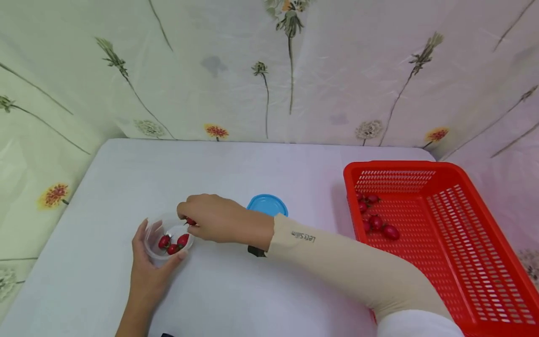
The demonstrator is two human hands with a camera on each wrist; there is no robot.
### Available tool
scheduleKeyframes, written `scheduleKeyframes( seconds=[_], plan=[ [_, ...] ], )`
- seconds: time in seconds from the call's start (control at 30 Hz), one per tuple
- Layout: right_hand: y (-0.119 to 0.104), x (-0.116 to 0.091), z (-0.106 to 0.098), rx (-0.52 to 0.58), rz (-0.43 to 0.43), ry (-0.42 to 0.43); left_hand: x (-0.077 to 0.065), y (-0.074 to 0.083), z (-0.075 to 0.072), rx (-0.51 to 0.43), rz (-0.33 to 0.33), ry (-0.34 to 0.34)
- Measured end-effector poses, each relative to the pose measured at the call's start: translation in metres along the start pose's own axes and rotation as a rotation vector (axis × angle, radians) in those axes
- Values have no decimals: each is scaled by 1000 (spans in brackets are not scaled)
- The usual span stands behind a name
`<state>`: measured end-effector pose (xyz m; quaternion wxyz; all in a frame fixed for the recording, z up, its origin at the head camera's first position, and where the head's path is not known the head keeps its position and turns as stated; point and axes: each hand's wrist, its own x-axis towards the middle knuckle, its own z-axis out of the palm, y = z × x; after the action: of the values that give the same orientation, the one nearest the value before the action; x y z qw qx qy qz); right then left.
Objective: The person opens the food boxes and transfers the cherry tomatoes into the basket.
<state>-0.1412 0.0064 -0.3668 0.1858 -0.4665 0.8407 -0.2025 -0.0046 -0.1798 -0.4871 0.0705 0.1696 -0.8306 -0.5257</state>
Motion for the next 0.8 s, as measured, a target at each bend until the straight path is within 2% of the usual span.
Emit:
scheduleKeyframes(
  seconds=[0.2,0.4,0.53,0.8],
  plan=[
    [17,-37,-17,89,-27,107,1,-2,2,26,-5,4],
    [28,-77,-36,190,2,208,2,-5,1,10,13,5],
    [36,-105,-45,194,66,241,2,-6,1,3,8,3],
    [52,-159,-58,127,258,306,1,-5,1,21,-6,7]
  ],
)
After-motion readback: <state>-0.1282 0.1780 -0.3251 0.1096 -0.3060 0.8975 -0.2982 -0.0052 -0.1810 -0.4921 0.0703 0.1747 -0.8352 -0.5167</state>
